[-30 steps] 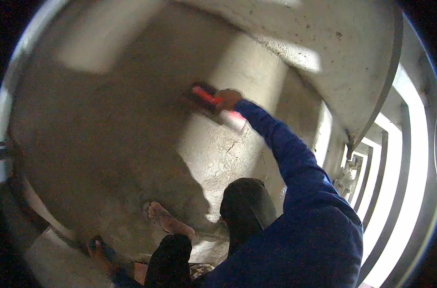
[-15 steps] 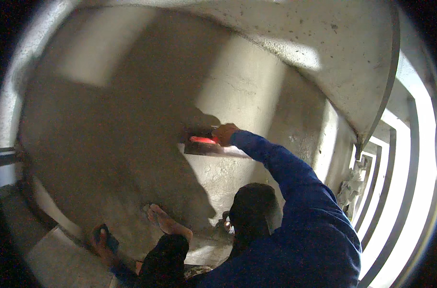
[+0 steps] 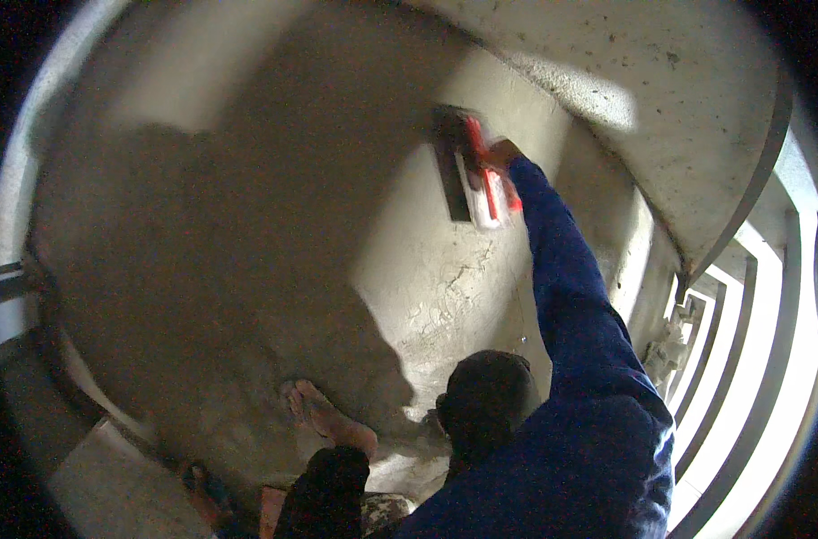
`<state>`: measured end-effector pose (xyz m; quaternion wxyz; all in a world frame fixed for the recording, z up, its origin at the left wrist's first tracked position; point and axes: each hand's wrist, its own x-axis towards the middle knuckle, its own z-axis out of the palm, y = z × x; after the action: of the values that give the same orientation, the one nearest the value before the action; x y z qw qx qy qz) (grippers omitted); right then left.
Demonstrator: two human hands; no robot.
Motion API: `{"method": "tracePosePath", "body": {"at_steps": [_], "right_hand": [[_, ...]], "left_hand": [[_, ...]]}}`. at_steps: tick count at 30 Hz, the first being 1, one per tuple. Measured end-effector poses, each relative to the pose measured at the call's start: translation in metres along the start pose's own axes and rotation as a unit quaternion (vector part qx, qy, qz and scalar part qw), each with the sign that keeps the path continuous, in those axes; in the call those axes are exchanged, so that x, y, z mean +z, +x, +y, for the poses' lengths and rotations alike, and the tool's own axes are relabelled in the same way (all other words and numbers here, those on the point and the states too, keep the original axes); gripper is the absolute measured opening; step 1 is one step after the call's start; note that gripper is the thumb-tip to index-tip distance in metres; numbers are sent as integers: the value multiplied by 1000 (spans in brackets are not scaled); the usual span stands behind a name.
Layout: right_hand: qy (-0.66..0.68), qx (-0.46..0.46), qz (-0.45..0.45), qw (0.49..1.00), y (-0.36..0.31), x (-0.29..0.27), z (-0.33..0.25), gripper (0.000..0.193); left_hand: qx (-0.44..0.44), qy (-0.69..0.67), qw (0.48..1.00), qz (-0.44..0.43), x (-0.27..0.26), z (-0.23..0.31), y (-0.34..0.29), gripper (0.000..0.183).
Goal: The person smooths a freshly poured concrete floor using a wooden float and a red-handled trowel. They repeatedly rub the surface in circular and sweeping motions to level and finish the wet concrete.
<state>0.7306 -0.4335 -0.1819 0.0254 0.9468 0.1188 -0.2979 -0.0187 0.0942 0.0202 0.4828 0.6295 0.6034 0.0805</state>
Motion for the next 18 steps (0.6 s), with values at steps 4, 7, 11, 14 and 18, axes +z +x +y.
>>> {"method": "tracePosePath", "body": {"at_steps": [4,7,11,14,18], "right_hand": [[126,-118,-13,985,8,-17,-167,56],[163,-149,-69,973,-28,19,-272,49],[-106,-338,-86,931,-124,87,-304,33],[-9,-372,-114,921,-205,122,-262,28],[19,-220,-137,966,-261,116,-166,21]], "left_hand": [[222,82,972,13,18,22,3,41],[439,260,860,21,43,64,-6,40],[131,-115,973,-153,79,109,-26,43],[57,-154,976,-146,107,109,-14,43],[-18,-121,967,-224,153,74,16,41]]}}
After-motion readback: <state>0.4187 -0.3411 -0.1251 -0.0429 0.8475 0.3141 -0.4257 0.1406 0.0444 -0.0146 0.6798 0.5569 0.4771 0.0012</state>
